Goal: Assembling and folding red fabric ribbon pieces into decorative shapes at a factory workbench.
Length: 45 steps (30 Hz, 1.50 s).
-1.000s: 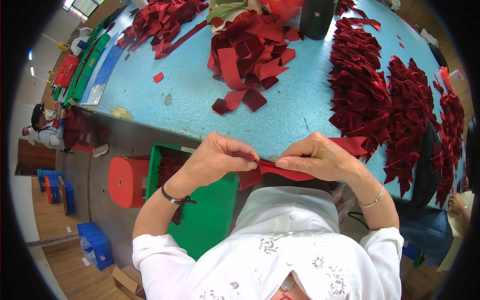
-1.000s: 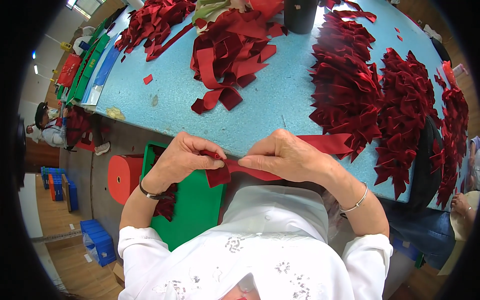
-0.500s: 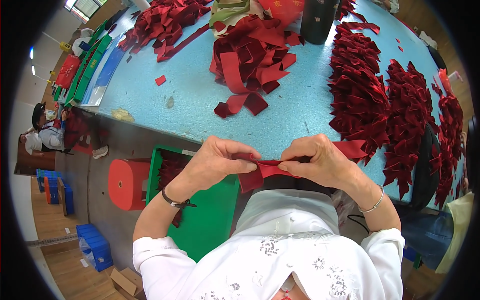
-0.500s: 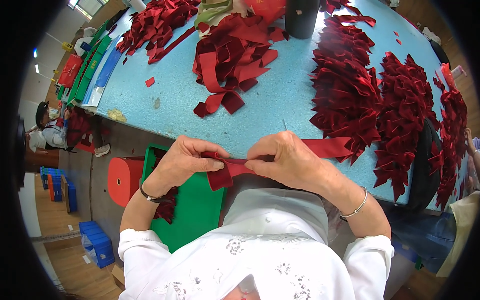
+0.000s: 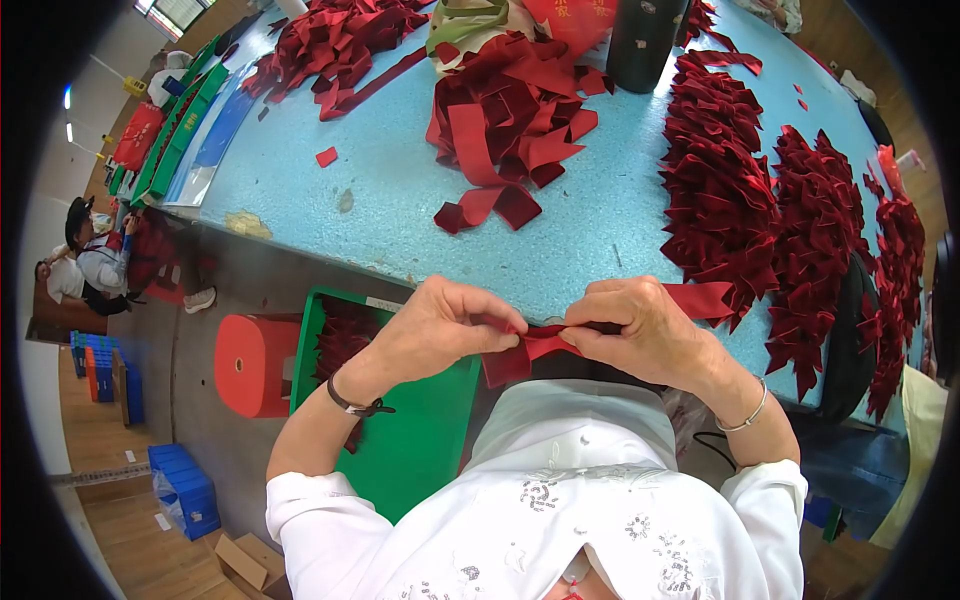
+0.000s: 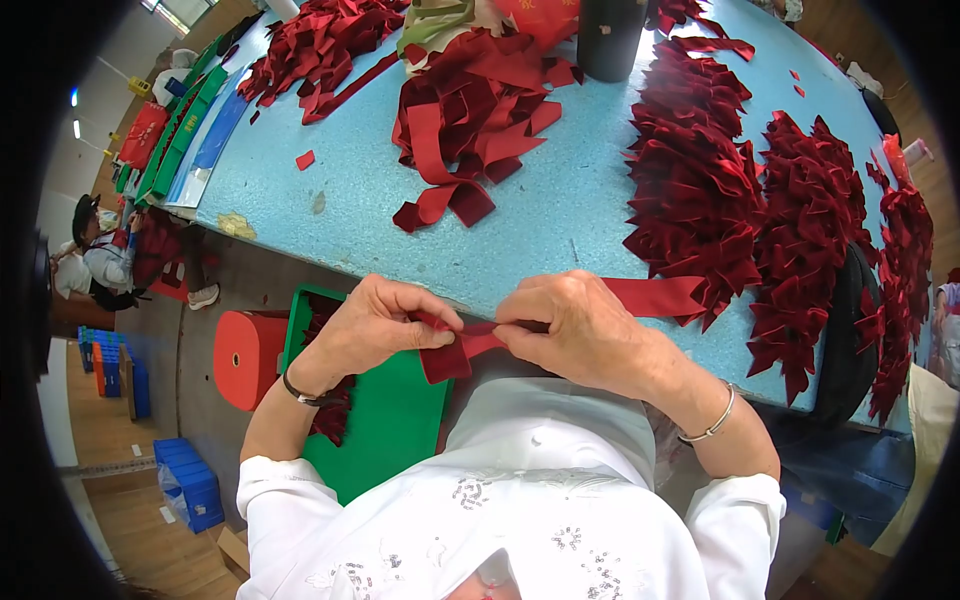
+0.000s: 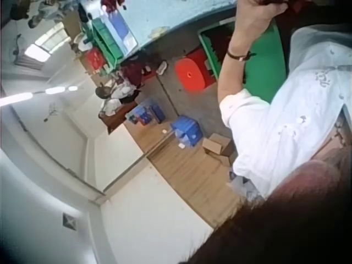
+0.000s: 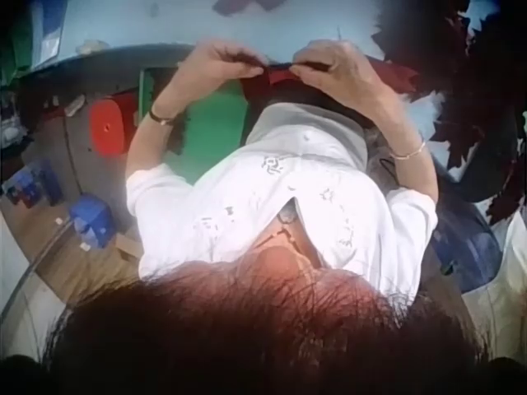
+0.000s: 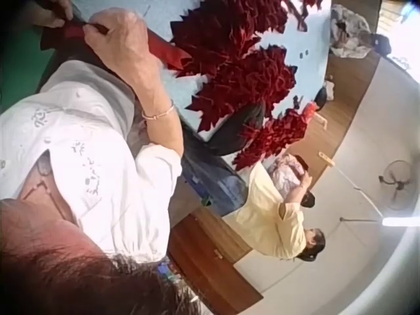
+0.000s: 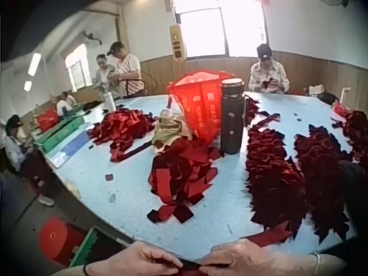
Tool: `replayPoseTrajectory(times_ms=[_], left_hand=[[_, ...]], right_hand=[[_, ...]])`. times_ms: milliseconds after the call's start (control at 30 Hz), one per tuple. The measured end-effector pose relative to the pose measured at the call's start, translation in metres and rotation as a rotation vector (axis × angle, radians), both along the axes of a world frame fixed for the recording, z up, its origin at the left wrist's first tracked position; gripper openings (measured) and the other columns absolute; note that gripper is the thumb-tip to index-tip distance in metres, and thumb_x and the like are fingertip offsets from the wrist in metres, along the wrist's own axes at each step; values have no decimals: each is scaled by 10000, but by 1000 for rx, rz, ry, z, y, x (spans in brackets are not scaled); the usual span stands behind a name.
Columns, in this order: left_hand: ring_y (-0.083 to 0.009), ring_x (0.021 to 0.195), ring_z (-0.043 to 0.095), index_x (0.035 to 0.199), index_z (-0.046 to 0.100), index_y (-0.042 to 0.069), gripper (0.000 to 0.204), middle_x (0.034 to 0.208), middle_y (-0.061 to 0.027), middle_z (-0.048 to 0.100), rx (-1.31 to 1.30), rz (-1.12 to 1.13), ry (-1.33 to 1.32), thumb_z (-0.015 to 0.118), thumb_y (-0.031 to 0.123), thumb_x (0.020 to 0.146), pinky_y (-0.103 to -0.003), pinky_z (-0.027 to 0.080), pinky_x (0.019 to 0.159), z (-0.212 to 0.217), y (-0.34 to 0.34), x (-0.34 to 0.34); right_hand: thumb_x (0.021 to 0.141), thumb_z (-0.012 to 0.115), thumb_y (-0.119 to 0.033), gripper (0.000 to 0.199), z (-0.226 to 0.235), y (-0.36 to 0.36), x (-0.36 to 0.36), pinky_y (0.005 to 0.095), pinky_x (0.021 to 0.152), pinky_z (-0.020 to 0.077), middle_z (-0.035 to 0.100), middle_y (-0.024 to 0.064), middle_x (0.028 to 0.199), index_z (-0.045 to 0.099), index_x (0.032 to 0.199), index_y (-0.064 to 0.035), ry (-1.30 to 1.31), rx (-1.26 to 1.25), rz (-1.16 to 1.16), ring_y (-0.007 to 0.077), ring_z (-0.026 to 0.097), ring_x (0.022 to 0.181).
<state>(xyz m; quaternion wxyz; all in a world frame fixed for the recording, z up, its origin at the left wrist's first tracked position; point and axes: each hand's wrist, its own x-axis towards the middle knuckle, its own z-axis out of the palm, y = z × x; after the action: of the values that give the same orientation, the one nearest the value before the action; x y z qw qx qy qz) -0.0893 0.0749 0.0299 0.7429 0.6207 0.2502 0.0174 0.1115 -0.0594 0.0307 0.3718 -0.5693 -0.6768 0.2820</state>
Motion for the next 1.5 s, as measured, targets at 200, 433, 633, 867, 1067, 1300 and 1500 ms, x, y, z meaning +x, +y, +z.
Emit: replayPoseTrajectory(times_ms=[200, 433, 633, 867, 1067, 1300, 1500], left_hand=[[-99, 790, 631, 1011, 657, -38, 240, 887, -76, 673, -140, 132, -12, 664, -48, 772, -217, 517, 740, 0, -2, 3], [-117, 760, 637, 982, 674, -34, 232, 854, -80, 681, -151, 172, 67, 706, -21, 753, -228, 521, 717, -9, 0, 5], [-118, 752, 634, 942, 687, -34, 196, 827, -81, 681, -170, 188, 49, 714, -12, 749, -232, 518, 708, -10, -2, 8], [-101, 715, 622, 921, 694, -31, 173, 790, -74, 681, -42, 190, -24, 705, -12, 750, -218, 508, 677, -9, -13, 17], [-69, 685, 599, 906, 691, -40, 153, 757, -57, 679, 220, 340, -140, 694, -10, 755, -196, 491, 624, -16, -29, 28], [-71, 675, 596, 894, 687, -40, 127, 770, -51, 680, 385, 528, -213, 682, -8, 772, -200, 493, 619, -17, -55, 44], [-103, 767, 614, 966, 663, -29, 145, 885, -65, 676, -86, 516, -293, 629, 1, 828, -228, 503, 712, -33, -61, 52]], right_hand=[[721, 677, -23, 58, 0, -2, -2, 324, 469, 417, 537, 72, 597, 624, 742, -15, -131, 140, -27, 219, 533, 531], [655, 677, 6, 138, 6, -7, -8, 318, 457, 413, 484, 47, 606, 588, 754, -29, -441, 320, -18, 203, 508, 543], [630, 680, 4, 191, 8, -10, -9, 313, 462, 414, 472, 41, 641, 574, 787, -20, -558, 438, 1, 189, 497, 558], [632, 678, 12, 197, 9, -12, -9, 308, 461, 415, 487, 45, 650, 570, 796, -7, -551, 463, -41, 189, 505, 561], [638, 673, 31, 207, 12, -12, -17, 307, 438, 407, 499, 50, 648, 573, 815, -4, -529, 489, -99, 193, 505, 539], [634, 671, 61, 225, -6, -18, -28, 304, 410, 387, 504, 59, 624, 586, 833, -2, -430, 511, -209, 197, 501, 514], [641, 650, 68, 185, -27, -26, -32, 322, 406, 369, 466, 62, 593, 552, 776, -13, -270, 565, -388, 209, 483, 508]])
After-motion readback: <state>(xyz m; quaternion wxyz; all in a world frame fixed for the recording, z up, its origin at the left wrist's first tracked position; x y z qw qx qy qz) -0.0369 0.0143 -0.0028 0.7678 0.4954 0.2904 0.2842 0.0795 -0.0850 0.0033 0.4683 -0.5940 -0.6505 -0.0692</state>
